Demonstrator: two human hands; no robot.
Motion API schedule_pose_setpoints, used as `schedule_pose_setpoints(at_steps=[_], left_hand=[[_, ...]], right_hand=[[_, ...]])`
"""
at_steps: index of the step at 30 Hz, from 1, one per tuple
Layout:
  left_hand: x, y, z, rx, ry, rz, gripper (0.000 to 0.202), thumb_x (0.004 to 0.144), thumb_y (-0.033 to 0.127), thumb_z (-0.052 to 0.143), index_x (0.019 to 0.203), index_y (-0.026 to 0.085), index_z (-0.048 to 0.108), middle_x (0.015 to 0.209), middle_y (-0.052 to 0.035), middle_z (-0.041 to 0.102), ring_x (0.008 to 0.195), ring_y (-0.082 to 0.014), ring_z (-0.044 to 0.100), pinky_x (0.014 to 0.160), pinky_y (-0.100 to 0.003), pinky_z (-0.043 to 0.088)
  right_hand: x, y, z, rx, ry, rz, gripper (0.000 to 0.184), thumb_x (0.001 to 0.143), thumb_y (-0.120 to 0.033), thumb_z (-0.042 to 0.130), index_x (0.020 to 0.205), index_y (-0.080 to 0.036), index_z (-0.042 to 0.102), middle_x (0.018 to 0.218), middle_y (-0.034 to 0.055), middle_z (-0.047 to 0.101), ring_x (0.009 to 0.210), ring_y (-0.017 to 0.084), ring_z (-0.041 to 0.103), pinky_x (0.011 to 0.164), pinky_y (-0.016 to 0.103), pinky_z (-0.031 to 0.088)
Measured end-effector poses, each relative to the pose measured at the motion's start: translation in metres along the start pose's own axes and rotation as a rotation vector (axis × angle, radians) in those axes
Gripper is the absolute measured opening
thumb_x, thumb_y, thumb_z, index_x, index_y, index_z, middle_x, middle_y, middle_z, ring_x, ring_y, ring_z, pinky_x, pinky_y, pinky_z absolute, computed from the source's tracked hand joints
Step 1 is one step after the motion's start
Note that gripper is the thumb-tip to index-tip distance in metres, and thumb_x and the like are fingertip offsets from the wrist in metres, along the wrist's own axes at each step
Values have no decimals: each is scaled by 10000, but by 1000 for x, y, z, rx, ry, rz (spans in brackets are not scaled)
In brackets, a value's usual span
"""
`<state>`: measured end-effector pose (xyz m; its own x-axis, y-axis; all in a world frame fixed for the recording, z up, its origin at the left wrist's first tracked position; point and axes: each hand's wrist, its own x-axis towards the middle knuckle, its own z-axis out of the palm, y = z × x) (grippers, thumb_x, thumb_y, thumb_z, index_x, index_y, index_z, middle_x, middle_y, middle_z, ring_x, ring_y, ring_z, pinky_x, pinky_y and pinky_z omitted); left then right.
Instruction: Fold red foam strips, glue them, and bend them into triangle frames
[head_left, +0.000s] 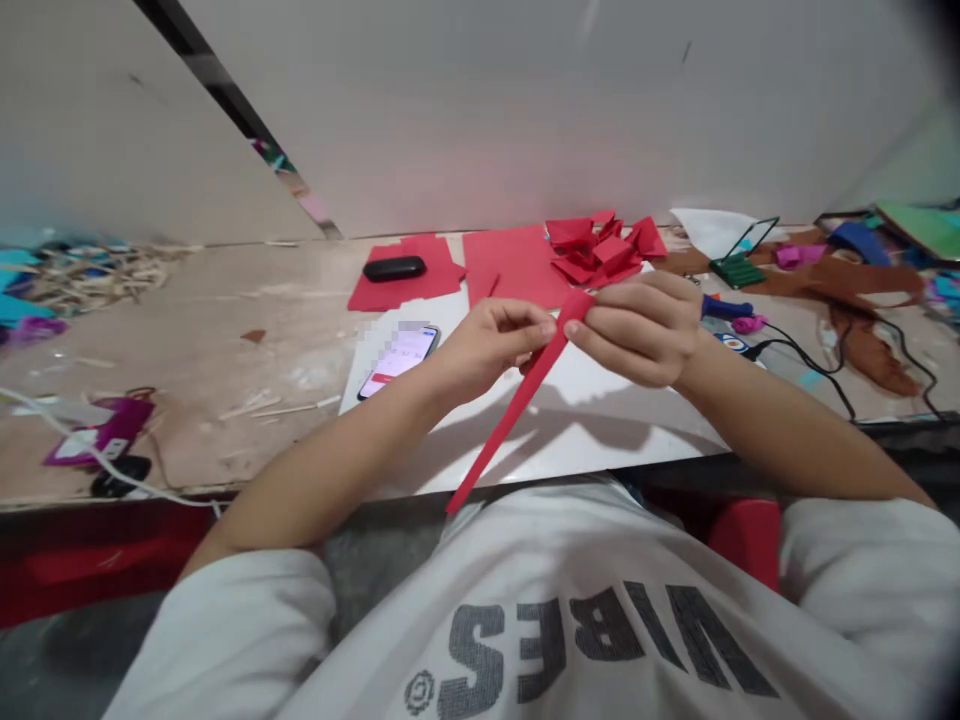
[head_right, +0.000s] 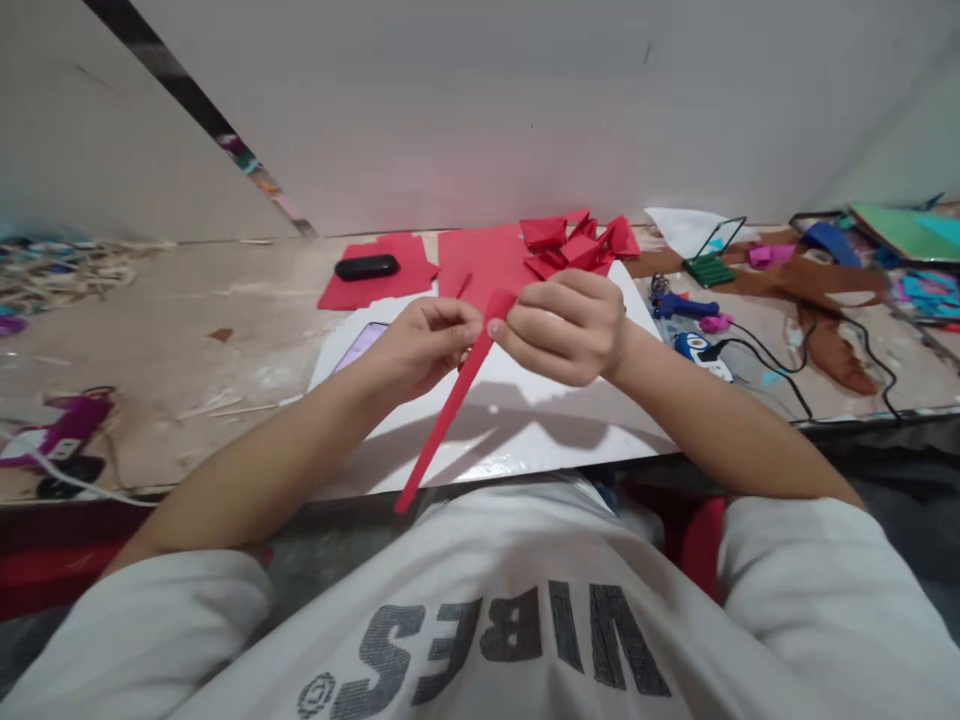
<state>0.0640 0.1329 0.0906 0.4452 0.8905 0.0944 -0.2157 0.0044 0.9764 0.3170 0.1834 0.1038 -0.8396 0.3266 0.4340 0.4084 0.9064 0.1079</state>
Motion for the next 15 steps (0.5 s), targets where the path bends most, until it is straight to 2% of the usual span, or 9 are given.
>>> schedule_pose_setpoints(at_steps=[3,7,10,12,15], left_hand=[[4,4,-9,-69,112,18,534,719,594,1075,741,173,747,589,31,566,506,-77,496,507,-238,416],[9,2,-15,-73,166,74,495,787,533,1055,764,168,722,607,26,593,541,-82,540,548,-234,451],[19,-11,-17,-105,255,76,432,845,444,1034,780,164,711,621,29,613,560,-80,561,572,-222,467],[27,-23,-18,-166,306,35,406,885,397,1010,775,163,697,589,56,562,524,-64,520,551,-206,440],[33,-44,-17,-271,357,-41,362,972,315,932,764,157,681,577,80,503,500,-48,462,534,-187,421]], right_hand=[[22,13,18,-48,96,22,427,1209,-420,456,1048,-324,840,918,47,756,1009,239,764,816,451,540],[31,22,50,-35,256,59,307,1171,-424,571,1030,-318,822,897,53,744,997,258,753,815,452,535],[32,24,72,-68,342,121,219,1120,-394,634,1045,-306,820,965,76,797,1033,280,772,829,452,547],[30,20,85,-66,391,189,216,1088,-375,640,1047,-279,830,1009,101,833,1014,287,791,838,449,563],[26,7,100,80,428,307,249,1047,-346,623,1070,-235,844,1037,124,864,940,277,805,843,429,600]])
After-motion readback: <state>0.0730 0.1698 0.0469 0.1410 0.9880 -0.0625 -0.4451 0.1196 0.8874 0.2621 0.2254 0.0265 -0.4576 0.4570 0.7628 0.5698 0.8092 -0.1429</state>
